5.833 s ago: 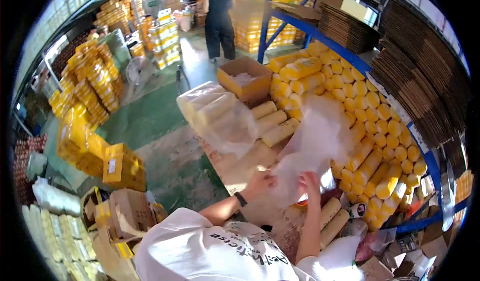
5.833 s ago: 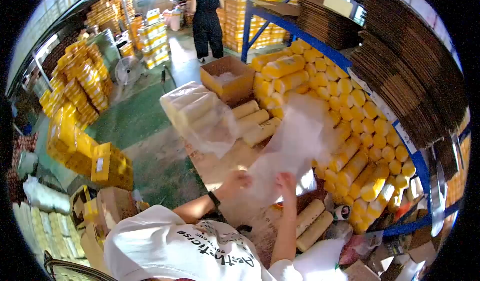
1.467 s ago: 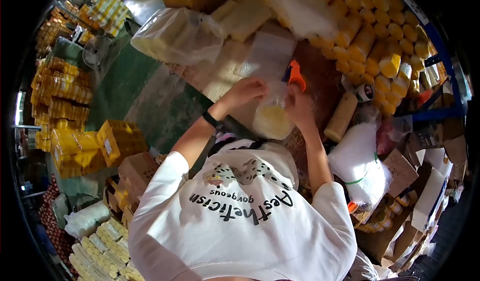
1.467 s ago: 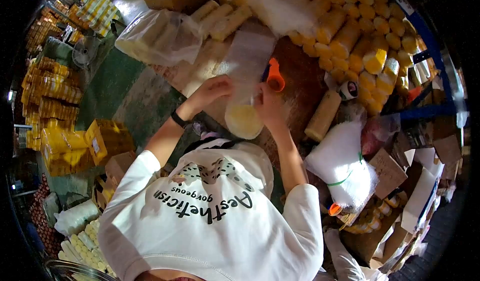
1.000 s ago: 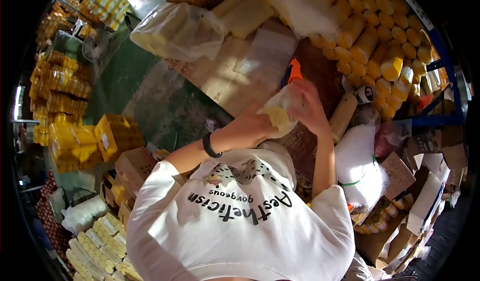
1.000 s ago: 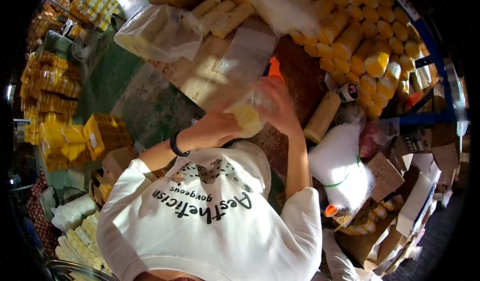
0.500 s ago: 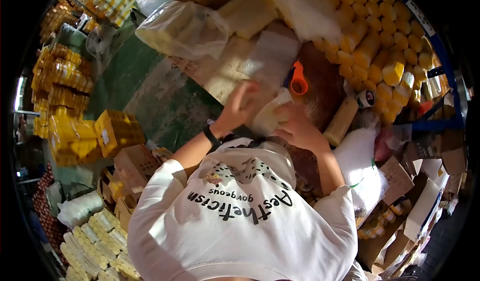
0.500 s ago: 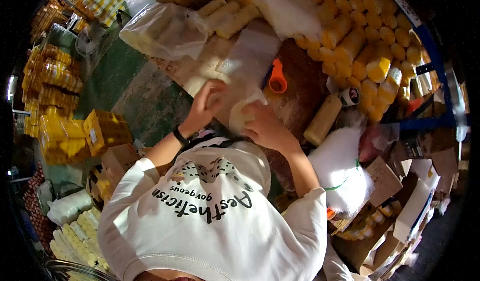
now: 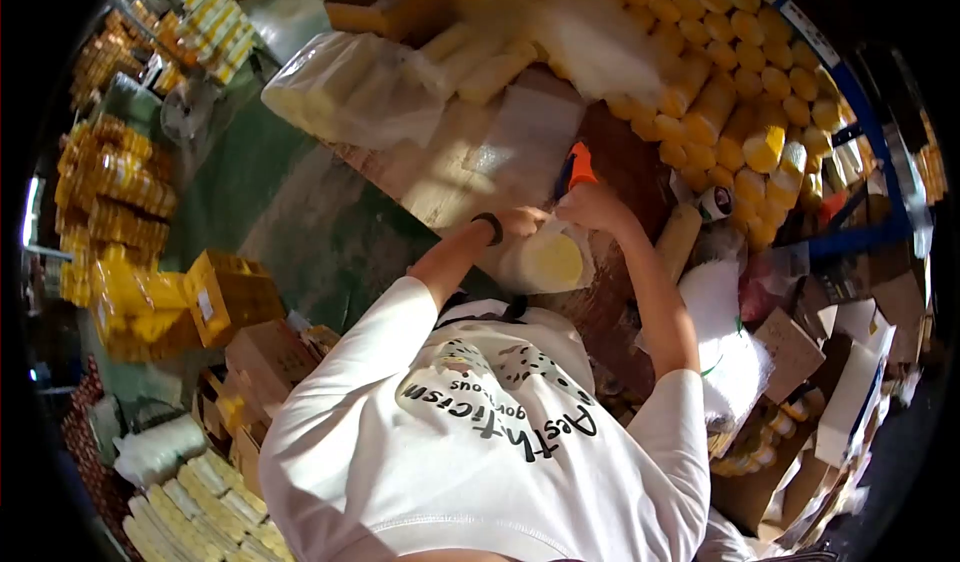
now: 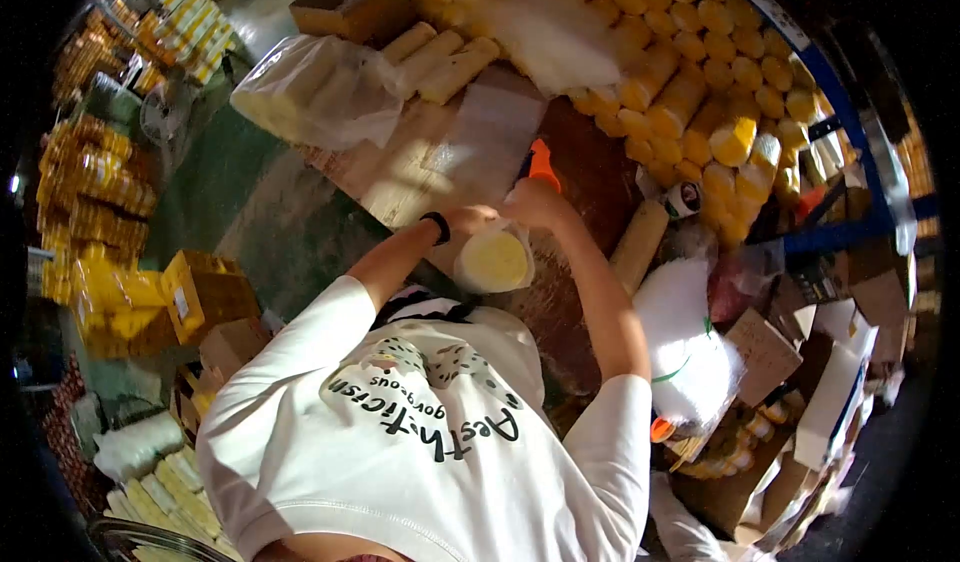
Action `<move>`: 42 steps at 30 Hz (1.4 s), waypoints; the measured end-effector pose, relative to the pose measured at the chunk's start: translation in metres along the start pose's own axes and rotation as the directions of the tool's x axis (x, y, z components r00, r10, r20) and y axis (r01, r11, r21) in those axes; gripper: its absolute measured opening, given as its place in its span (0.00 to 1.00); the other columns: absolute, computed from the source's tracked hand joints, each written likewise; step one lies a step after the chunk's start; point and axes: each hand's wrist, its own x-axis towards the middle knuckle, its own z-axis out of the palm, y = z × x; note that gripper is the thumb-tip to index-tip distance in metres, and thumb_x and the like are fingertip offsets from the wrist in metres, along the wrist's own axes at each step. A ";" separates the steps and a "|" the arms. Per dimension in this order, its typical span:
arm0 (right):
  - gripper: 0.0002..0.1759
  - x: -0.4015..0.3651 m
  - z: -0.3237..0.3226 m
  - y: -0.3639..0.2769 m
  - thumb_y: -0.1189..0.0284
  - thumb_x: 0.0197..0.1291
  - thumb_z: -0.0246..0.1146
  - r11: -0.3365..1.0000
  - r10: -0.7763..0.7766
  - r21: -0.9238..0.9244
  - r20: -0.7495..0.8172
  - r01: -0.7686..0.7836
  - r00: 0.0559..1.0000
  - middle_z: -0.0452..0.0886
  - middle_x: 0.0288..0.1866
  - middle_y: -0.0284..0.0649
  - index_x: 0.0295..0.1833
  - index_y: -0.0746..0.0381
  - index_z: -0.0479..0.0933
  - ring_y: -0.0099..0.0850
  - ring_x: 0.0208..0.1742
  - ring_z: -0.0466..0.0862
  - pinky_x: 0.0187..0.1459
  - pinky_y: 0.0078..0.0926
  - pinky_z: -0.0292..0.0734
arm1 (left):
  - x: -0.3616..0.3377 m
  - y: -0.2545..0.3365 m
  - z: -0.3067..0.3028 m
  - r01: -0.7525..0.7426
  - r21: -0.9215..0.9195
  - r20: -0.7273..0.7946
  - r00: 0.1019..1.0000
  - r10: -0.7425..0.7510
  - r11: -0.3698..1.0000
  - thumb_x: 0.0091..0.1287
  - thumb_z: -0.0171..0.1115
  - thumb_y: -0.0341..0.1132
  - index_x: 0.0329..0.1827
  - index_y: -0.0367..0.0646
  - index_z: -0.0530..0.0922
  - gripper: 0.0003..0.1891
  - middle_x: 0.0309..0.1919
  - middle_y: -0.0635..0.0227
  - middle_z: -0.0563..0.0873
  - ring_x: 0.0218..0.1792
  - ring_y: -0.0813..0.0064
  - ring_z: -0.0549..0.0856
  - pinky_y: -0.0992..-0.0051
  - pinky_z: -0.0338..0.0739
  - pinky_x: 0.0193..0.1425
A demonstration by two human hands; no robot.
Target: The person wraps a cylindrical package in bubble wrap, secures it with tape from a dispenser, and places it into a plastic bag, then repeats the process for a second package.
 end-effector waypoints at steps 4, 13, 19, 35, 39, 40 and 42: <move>0.19 -0.009 0.001 0.011 0.62 0.55 0.65 0.983 -0.132 0.124 -0.040 0.136 0.991 0.78 0.26 0.50 0.32 0.70 0.77 0.39 0.32 0.81 0.36 0.34 0.74 | 0.015 -0.003 -0.011 0.002 0.413 0.095 0.994 -0.045 0.911 0.67 0.59 0.41 0.59 0.41 0.73 0.21 0.54 0.58 0.78 0.51 0.63 0.78 0.66 0.74 0.51; 0.06 -0.106 0.019 0.059 0.80 0.58 0.60 0.926 -0.182 0.261 -0.324 0.273 0.928 0.81 0.34 0.46 0.40 0.66 0.80 0.41 0.36 0.81 0.38 0.34 0.75 | -0.069 -0.019 -0.049 -0.596 0.574 0.017 0.694 0.720 0.561 0.67 0.57 0.33 0.36 0.41 0.78 0.05 0.32 0.62 0.79 0.39 0.64 0.79 0.66 0.75 0.42; 0.13 -0.087 0.079 0.110 0.86 0.49 0.60 0.982 -0.154 0.071 -0.257 0.177 0.954 0.80 0.44 0.46 0.41 0.64 0.80 0.44 0.48 0.79 0.48 0.38 0.75 | -0.060 -0.029 -0.029 -0.330 0.848 -0.056 0.723 0.688 0.415 0.59 0.58 0.32 0.37 0.43 0.72 0.06 0.33 0.66 0.75 0.39 0.66 0.79 0.67 0.77 0.44; 0.10 -0.025 0.103 0.112 0.74 0.55 0.60 0.969 0.031 -0.244 -0.070 -0.047 0.997 0.82 0.40 0.44 0.43 0.62 0.81 0.43 0.50 0.79 0.52 0.49 0.71 | -0.023 -0.044 -0.089 -0.265 0.801 -0.049 0.865 0.500 0.537 0.58 0.63 0.32 0.38 0.42 0.75 0.08 0.35 0.63 0.79 0.44 0.59 0.79 0.62 0.75 0.48; 0.14 -0.042 0.104 0.122 0.77 0.51 0.60 0.930 -0.251 -0.332 -0.262 0.158 0.932 0.82 0.39 0.41 0.45 0.59 0.81 0.40 0.50 0.78 0.52 0.47 0.71 | -0.037 -0.037 -0.091 -0.353 0.795 0.017 0.826 0.564 0.493 0.57 0.62 0.31 0.35 0.42 0.75 0.06 0.34 0.63 0.79 0.42 0.60 0.79 0.62 0.76 0.46; 0.15 -0.049 0.107 0.122 0.78 0.50 0.61 0.922 -0.291 -0.332 -0.254 0.199 0.922 0.83 0.39 0.40 0.46 0.59 0.80 0.40 0.50 0.78 0.52 0.44 0.71 | -0.044 -0.036 -0.085 -0.377 0.803 0.055 0.818 0.573 0.461 0.57 0.62 0.31 0.35 0.41 0.75 0.06 0.34 0.63 0.79 0.41 0.60 0.79 0.61 0.75 0.46; 0.18 -0.065 0.118 0.121 0.80 0.48 0.61 0.903 -0.366 -0.322 -0.232 0.284 0.901 0.83 0.38 0.39 0.48 0.59 0.80 0.39 0.51 0.78 0.52 0.39 0.72 | -0.062 -0.040 -0.064 -0.425 0.809 0.130 0.802 0.582 0.405 0.57 0.62 0.30 0.34 0.41 0.75 0.06 0.34 0.63 0.79 0.41 0.60 0.79 0.60 0.75 0.45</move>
